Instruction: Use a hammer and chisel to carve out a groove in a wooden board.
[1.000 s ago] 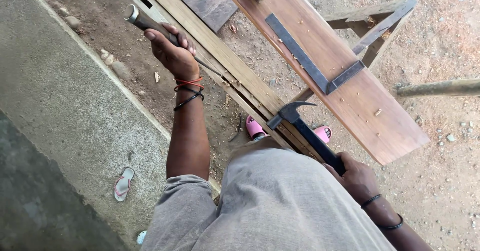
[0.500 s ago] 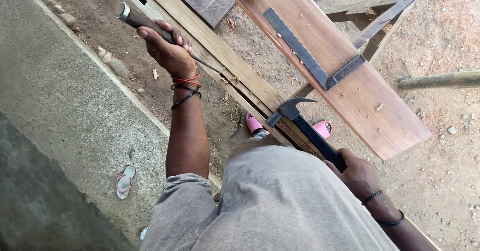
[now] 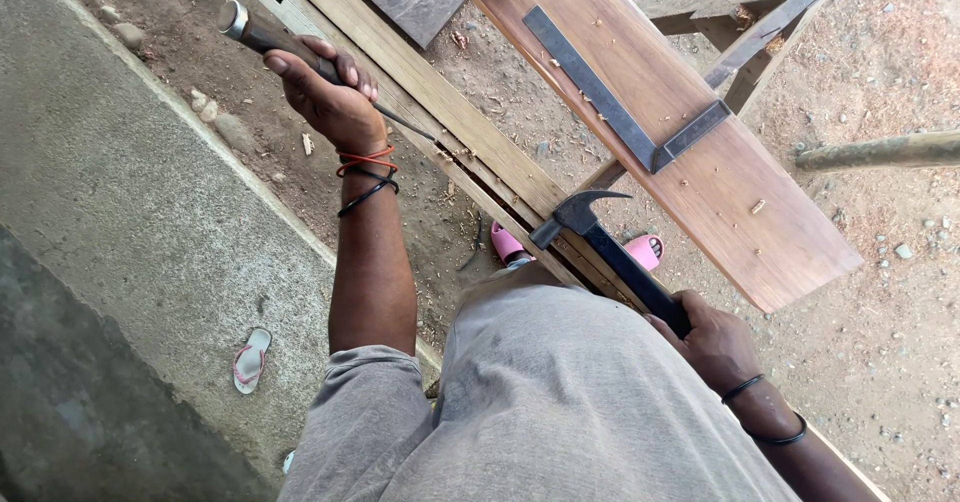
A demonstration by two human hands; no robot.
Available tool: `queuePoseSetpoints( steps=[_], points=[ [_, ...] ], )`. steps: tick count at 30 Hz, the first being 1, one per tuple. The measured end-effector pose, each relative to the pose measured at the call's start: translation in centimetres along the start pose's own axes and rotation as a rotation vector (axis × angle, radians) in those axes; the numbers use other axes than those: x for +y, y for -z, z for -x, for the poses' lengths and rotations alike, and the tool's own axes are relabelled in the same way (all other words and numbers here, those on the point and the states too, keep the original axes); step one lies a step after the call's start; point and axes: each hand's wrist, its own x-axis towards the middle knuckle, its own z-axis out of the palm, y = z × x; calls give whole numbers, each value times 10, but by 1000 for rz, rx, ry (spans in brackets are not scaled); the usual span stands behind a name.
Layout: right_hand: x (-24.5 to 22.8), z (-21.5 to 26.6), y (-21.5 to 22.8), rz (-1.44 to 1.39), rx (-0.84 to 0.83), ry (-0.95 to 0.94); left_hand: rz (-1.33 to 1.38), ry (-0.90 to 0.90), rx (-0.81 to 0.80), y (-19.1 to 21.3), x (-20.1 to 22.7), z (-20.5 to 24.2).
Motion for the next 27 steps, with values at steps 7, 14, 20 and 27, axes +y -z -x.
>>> queuePoseSetpoints(
  steps=[7, 14, 20, 27],
  points=[
    [-2, 1, 1, -15, 20, 20, 16, -6, -5, 3, -2, -1],
    [1, 1, 0, -5, 22, 26, 18, -18, 0, 4, -2, 0],
    [-2, 2, 2, -12, 9, 18, -29, -80, 51, 7, -1, 9],
    [-6, 4, 5, 10, -19, -34, -72, -206, 206, 14, 5, 27]
  ],
)
